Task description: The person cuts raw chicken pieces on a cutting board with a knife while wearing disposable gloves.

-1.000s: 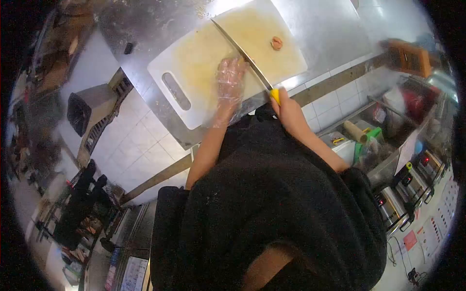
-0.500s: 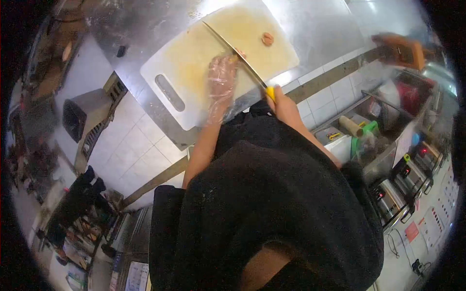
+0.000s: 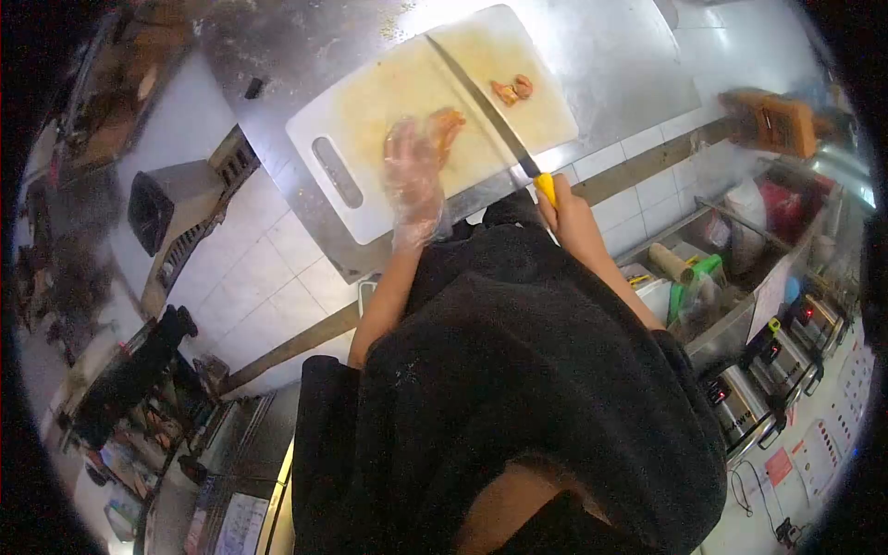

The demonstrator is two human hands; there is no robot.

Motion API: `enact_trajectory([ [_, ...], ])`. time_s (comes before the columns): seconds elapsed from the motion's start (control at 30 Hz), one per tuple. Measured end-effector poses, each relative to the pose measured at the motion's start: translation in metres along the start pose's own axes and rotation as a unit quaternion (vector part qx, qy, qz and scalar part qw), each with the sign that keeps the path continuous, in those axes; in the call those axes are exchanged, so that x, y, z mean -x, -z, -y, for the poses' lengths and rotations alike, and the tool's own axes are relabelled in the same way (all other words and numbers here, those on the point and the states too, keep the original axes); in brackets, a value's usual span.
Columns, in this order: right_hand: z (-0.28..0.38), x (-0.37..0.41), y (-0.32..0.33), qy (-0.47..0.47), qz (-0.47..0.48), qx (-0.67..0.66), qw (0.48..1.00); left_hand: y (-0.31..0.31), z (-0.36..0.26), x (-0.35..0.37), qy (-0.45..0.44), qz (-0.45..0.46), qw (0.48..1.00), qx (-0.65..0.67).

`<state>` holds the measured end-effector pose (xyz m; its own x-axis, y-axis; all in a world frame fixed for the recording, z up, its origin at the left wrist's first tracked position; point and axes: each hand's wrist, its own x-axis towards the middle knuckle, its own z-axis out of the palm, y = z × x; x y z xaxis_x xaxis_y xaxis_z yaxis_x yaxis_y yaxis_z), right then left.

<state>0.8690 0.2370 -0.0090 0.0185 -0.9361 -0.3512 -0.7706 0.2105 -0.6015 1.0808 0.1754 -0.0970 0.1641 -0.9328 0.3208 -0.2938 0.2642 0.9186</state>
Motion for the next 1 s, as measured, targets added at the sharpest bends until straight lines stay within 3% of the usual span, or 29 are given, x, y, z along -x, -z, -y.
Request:
enact_trajectory([
  [0.03, 0.004, 0.001, -0.002, 0.014, 0.008, -0.005, 1.0, 0.0, -0.002, 0.002, 0.045, -0.041, 0.996, 0.065],
  [0.2, 0.016, 0.004, -0.013, 0.007, 0.044, 0.007, 0.999, 0.015, -0.013, -0.004, 0.071, -0.01, 0.996, -0.057],
  [0.23, 0.017, 0.004, -0.015, -0.002, 0.053, 0.009, 0.999, 0.016, -0.014, -0.007, -0.002, 0.063, 0.984, -0.169],
  [0.3, 0.016, 0.005, -0.015, 0.014, 0.051, 0.013, 0.999, 0.014, -0.016, -0.01, -0.142, 0.206, 0.892, -0.377],
  [0.4, 0.011, 0.005, -0.012, 0.02, 0.047, 0.015, 0.999, 0.006, -0.019, -0.004, -0.157, 0.152, 0.9, -0.376],
  [0.5, 0.008, 0.005, -0.007, 0.0, 0.042, -0.001, 0.999, -0.001, -0.028, -0.008, -0.132, 0.157, 0.894, -0.398],
  [0.6, 0.005, 0.002, -0.002, -0.005, 0.02, -0.011, 1.0, 0.0, -0.046, -0.034, 0.111, 0.267, 0.916, -0.278],
  [0.7, 0.005, 0.001, 0.009, -0.01, 0.009, -0.029, 0.999, 0.001, -0.005, -0.018, -0.057, 0.239, 0.913, -0.325],
  [0.8, 0.005, -0.001, 0.015, -0.023, 0.009, -0.031, 0.999, 0.018, -0.009, -0.048, -0.021, 0.343, 0.936, -0.081],
  [0.83, 0.006, 0.0, 0.017, -0.026, 0.007, -0.04, 0.999, 0.025, -0.014, -0.059, 0.084, 0.357, 0.93, 0.006],
  [0.9, 0.004, 0.002, 0.018, -0.031, 0.004, -0.053, 0.998, 0.038, -0.027, -0.08, 0.29, 0.364, 0.868, 0.174],
  [0.97, -0.001, 0.002, 0.016, -0.033, 0.0, -0.061, 0.998, 0.052, -0.035, -0.079, 0.217, 0.356, 0.895, 0.16],
  [1.0, -0.001, 0.002, 0.017, -0.034, -0.001, -0.062, 0.997, 0.055, -0.032, -0.078, 0.319, 0.333, 0.866, 0.195],
])
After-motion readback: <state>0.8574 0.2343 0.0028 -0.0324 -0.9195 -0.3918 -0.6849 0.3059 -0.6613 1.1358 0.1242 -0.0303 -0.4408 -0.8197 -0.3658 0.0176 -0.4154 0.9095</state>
